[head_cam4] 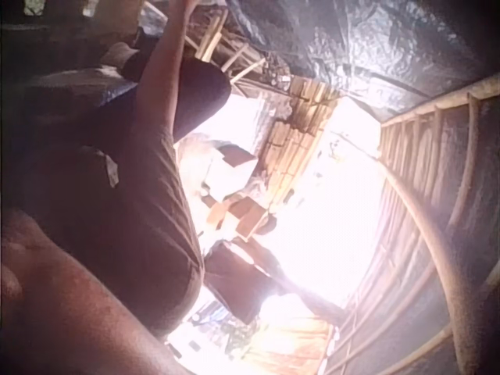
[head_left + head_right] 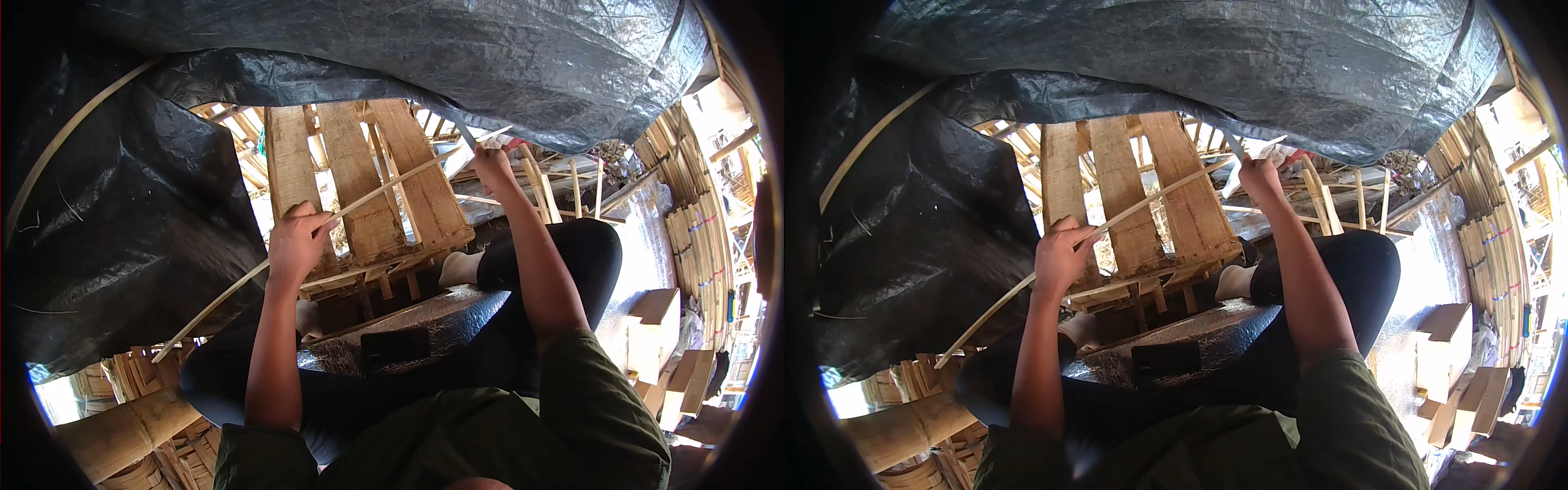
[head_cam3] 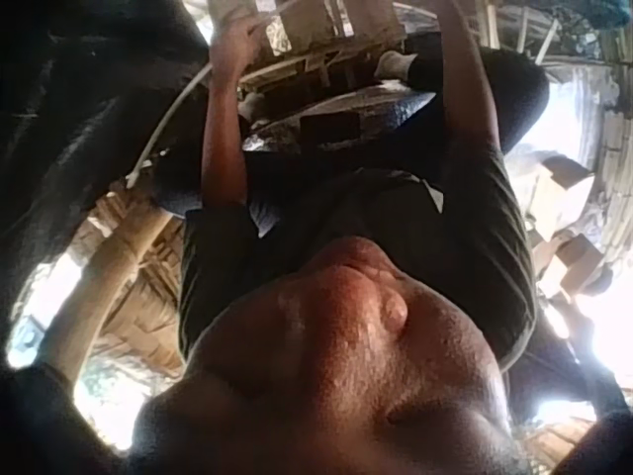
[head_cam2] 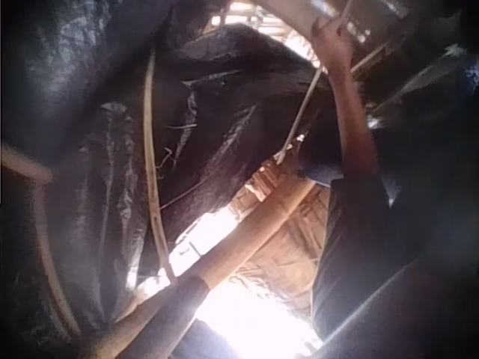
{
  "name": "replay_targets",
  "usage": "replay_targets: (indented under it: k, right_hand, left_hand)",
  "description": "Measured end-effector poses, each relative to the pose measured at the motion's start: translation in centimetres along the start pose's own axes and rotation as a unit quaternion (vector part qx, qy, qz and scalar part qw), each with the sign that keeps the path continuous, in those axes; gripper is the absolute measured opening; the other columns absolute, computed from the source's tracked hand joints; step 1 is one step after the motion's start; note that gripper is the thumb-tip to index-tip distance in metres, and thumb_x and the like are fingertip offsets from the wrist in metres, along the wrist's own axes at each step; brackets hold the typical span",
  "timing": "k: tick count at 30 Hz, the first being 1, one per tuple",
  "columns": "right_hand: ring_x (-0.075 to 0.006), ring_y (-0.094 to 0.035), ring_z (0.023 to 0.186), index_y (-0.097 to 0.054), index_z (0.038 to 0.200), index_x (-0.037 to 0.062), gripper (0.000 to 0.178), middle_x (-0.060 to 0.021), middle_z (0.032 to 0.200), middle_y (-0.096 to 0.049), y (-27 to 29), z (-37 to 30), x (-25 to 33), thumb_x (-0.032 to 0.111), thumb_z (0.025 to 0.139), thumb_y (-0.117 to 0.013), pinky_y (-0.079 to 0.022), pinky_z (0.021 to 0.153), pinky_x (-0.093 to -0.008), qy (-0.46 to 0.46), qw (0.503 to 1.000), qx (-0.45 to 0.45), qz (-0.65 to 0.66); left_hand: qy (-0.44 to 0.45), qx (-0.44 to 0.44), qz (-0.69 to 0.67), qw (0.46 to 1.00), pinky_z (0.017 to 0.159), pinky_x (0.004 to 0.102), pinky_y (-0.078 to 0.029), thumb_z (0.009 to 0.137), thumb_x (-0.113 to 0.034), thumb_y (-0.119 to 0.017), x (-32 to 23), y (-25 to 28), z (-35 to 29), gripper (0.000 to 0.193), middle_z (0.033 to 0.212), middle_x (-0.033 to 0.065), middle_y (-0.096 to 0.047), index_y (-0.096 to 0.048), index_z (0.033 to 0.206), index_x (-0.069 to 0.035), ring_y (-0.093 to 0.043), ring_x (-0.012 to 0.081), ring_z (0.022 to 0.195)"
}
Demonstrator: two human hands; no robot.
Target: The person shaves a bamboo strip using a knife, rubs their hands together, and scrapes along the length of the bamboo strip with the knife.
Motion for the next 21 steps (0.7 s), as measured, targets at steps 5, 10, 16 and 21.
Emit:
replay_targets:
  k: [5, 10, 16, 21]
  right_hand:
    - [-0.0334, -0.068, 0.056, -0.06, 0.12, -0.0092, 0.058, -0.0227, 0.08, -0.07, -0.5, 0.6, 0.0, 0.046, 0.107, -0.047, -0.052, 0.046, -0.043, 0.026, 0.994, -0.032, -0.102]
    - [-0.0291, -0.062, 0.045, -0.063, 0.104, -0.0078, 0.057, -0.017, 0.061, -0.062, -0.6, -0.3, -0.7, 0.046, 0.107, -0.046, -0.048, 0.041, -0.0413, -0.015, 0.997, -0.019, -0.078]
    - [-0.035, -0.068, 0.049, -0.068, 0.09, -0.0079, 0.061, -0.0215, 0.068, -0.069, -1.7, -3.4, 1.4, 0.044, 0.107, -0.043, -0.056, 0.048, -0.0457, 0.008, 0.998, -0.03, -0.056]
    - [-0.0339, -0.07, 0.054, -0.068, 0.088, -0.0092, 0.062, -0.0211, 0.067, -0.069, -1.3, -2.7, 1.9, 0.046, 0.106, -0.046, -0.055, 0.05, -0.0457, 0.007, 0.994, 0.034, -0.105]
  left_hand:
    - [-0.021, 0.014, 0.028, 0.999, 0.065, 0.0462, -0.047, 0.094, -0.028, -0.073, -0.2, -0.6, -0.4, 0.02, 0.08, 0.0136, -0.053, -0.077, 0.101, -0.01, -0.061, 0.0346, 0.075]
    - [-0.04, 0.018, 0.022, 0.999, 0.069, 0.047, -0.048, 0.097, -0.029, -0.07, 0.0, -1.0, -0.6, 0.022, 0.082, 0.0161, -0.053, -0.076, 0.103, -0.009, -0.06, 0.0358, 0.078]
    - [-0.036, 0.025, 0.022, 0.999, 0.07, 0.0488, -0.048, 0.1, -0.03, -0.067, 0.2, -1.1, -0.6, 0.022, 0.084, 0.0168, -0.052, -0.075, 0.103, -0.009, -0.06, 0.0372, 0.079]
    - [-0.024, 0.024, 0.006, 0.999, 0.069, 0.0484, -0.047, 0.1, -0.029, -0.067, 0.1, -0.9, -0.6, 0.02, 0.083, 0.0159, -0.052, -0.074, 0.099, -0.01, -0.059, 0.0363, 0.08]
Point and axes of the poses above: each hand's wrist, its own z-axis towards the middle knuckle, its own y-axis out of the back of the hand, x = y × z, the point moved 10 cm from there along z, towards the middle knuckle
